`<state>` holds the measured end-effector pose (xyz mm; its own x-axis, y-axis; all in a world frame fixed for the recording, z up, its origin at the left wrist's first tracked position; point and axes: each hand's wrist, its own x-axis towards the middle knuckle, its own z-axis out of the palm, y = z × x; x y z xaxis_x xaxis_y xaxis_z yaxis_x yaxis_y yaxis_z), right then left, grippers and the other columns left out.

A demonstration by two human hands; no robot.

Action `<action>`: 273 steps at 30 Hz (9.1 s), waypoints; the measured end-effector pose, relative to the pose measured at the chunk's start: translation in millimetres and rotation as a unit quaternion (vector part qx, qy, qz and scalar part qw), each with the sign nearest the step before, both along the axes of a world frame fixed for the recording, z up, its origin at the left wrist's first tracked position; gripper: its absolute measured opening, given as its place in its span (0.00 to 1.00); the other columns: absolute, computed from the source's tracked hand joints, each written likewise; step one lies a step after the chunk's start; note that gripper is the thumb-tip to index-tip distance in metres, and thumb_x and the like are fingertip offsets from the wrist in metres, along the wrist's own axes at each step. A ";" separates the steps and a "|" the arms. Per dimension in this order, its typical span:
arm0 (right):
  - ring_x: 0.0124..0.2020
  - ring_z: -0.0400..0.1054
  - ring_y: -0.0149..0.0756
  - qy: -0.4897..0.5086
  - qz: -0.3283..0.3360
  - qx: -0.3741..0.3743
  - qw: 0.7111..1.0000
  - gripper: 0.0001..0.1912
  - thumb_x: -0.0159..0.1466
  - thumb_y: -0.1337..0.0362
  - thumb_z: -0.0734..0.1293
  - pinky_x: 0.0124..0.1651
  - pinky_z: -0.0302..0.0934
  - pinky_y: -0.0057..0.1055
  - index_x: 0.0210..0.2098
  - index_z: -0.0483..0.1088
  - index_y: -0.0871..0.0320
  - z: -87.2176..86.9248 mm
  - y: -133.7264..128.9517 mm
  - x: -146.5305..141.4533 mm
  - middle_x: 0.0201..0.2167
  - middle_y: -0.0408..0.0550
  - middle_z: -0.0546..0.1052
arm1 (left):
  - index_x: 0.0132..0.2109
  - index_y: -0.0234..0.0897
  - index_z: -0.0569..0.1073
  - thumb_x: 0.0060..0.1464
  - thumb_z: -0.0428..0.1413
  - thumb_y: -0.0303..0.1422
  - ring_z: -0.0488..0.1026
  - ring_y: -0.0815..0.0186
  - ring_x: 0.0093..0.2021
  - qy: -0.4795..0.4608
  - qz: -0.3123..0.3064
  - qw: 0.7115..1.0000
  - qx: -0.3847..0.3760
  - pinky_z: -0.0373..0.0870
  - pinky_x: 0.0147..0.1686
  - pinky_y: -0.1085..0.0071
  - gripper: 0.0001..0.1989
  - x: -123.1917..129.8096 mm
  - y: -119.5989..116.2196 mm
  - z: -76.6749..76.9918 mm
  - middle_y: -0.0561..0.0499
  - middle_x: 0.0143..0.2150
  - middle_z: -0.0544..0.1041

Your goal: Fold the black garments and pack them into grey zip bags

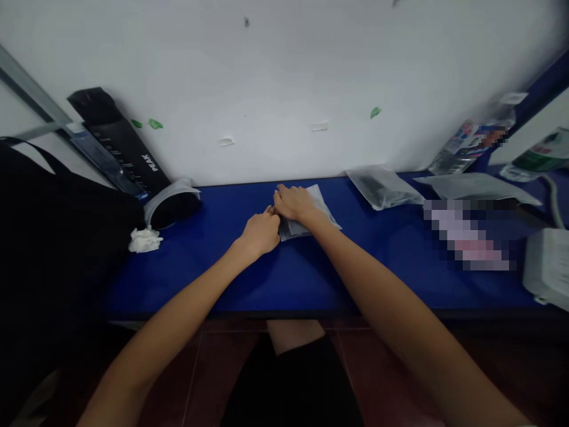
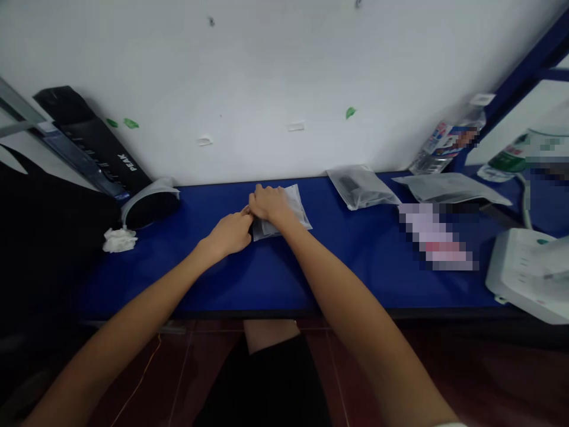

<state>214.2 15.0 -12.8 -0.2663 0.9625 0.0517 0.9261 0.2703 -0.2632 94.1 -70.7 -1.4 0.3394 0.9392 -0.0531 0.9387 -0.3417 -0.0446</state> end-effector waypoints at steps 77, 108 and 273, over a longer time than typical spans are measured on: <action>0.83 0.43 0.52 0.104 0.078 -0.093 0.987 0.49 0.77 0.40 0.35 0.83 0.22 0.55 0.81 0.53 0.66 -17.2 13.3 9.4 0.81 0.59 0.55 | 0.79 0.17 0.54 0.56 0.50 0.16 0.53 0.51 0.82 -0.027 -0.049 0.998 -0.026 0.59 0.78 0.56 0.43 3.3 -55.7 -17.6 0.29 0.81 0.56; 0.82 0.46 0.57 0.121 0.092 -0.068 0.986 0.46 0.78 0.39 0.38 0.82 0.22 0.60 0.80 0.56 0.60 -23.6 16.2 11.2 0.79 0.59 0.59 | 0.79 0.18 0.53 0.53 0.52 0.18 0.52 0.50 0.82 -0.024 -0.065 0.997 -0.030 0.59 0.78 0.54 0.46 10.7 -89.6 -22.6 0.29 0.81 0.54; 0.69 0.72 0.51 0.107 0.245 0.092 0.959 0.40 0.57 0.76 0.67 0.74 0.62 0.53 0.67 0.75 0.46 -6.7 -29.2 113.4 0.67 0.46 0.79 | 0.49 0.41 0.78 0.64 0.57 0.24 0.79 0.55 0.56 -0.431 -0.018 0.864 0.261 0.75 0.59 0.54 0.11 -38.4 56.8 -32.1 0.46 0.52 0.83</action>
<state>327.7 -14.2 -19.4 -0.6484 0.6941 0.3129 0.6064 0.7193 -0.3390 55.7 -13.9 -33.5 0.0724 0.7472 0.6607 0.6894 -0.5162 0.5082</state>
